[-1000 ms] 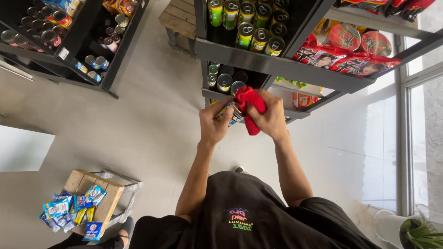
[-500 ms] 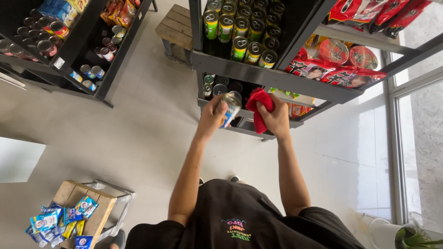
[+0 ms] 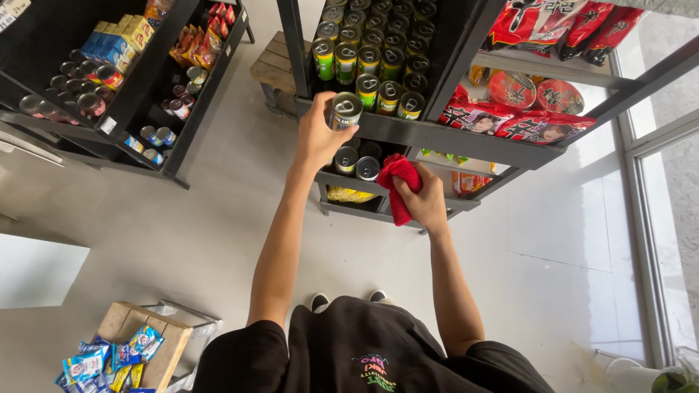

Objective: Cleaning dust off canned goods on a shelf using a rag and moving a small wooden stool.

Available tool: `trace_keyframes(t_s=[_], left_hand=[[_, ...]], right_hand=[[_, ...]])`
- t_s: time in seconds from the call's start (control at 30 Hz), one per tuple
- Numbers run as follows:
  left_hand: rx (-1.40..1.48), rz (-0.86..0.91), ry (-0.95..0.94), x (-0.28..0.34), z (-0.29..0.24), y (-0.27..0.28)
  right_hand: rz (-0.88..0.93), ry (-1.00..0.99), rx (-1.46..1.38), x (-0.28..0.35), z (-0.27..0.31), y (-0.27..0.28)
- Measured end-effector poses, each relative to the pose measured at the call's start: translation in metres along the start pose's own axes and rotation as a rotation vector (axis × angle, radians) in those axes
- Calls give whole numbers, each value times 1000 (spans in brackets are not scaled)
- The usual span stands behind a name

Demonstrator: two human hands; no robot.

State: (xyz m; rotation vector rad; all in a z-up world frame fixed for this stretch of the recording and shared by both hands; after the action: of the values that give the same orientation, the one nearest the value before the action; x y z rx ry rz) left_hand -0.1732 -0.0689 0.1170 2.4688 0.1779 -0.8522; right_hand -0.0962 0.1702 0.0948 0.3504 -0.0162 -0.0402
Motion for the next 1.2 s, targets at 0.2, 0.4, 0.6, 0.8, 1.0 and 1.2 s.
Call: trace_keyframes(t_s=[0.2, 0.4, 0.6, 0.8, 1.0, 1.2], left_hand=[[225, -117, 106, -20, 20, -9], [324, -133, -103, -48, 36, -7], [-56, 90, -98, -79, 29, -2], [-108, 136, -173, -100, 54, -4], [-341, 494, -38, -122, 42, -22], [-631, 487, 63, -117, 177, -97]], right_hand=[[31, 15, 13, -3, -6, -2], [121, 79, 44, -2, -1, 3], [108, 62, 28, -6, -11, 7], [112, 59, 30, -9, -7, 6], [119, 68, -5, -10, -5, 5], [103, 23, 1, -17, -20, -9]])
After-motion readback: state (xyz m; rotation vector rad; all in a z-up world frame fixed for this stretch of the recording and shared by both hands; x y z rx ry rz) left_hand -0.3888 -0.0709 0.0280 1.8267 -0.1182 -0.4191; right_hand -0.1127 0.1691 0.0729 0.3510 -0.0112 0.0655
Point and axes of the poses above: each hand's wrist, its own x-axis away from the middle knuckle, its own y-axis out of the back of the hand, z = x × y, the point moved 6 cm from there along -x, towards the middle knuckle, and after that the axes turned 14 degrees about -y, right-handed, at the moved point
